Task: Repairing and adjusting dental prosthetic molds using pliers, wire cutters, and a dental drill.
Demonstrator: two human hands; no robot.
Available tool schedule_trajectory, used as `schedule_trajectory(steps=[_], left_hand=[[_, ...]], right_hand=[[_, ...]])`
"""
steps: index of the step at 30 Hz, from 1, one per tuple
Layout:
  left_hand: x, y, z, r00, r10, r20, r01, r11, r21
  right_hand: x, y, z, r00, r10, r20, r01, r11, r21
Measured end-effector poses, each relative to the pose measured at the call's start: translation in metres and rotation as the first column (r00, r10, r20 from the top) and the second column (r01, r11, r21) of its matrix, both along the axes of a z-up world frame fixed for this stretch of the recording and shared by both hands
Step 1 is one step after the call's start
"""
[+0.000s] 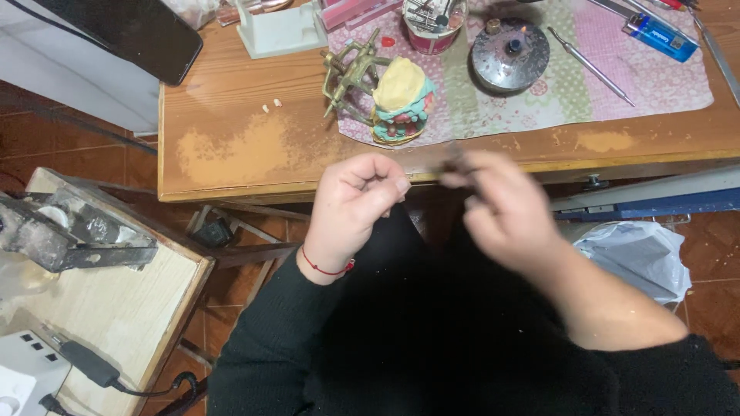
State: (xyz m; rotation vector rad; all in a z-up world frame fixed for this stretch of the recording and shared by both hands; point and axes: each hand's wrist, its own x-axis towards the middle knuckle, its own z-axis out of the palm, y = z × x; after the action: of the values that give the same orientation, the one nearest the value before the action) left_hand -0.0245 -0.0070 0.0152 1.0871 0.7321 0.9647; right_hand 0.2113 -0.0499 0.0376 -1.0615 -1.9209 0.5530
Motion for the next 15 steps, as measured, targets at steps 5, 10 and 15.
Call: schedule_trajectory(steps=[5, 10, 15], left_hand=[[-0.002, 0.006, 0.008, 0.998, -0.011, -0.055, 0.009, 0.999, -0.041], [-0.001, 0.01, 0.016, 0.994, -0.055, -0.099, 0.052, 0.998, -0.029], [0.007, 0.014, 0.011, 0.993, -0.099, -0.06, 0.097, 0.995, -0.032]], right_hand=[[0.107, 0.01, -0.023, 0.763, -0.549, 0.342, 0.441, 0.828, 0.345], [0.239, 0.037, -0.109, 0.732, -0.645, 0.22, 0.658, 0.753, 0.02], [0.281, 0.056, -0.145, 0.732, -0.68, -0.047, 0.651, 0.718, -0.246]])
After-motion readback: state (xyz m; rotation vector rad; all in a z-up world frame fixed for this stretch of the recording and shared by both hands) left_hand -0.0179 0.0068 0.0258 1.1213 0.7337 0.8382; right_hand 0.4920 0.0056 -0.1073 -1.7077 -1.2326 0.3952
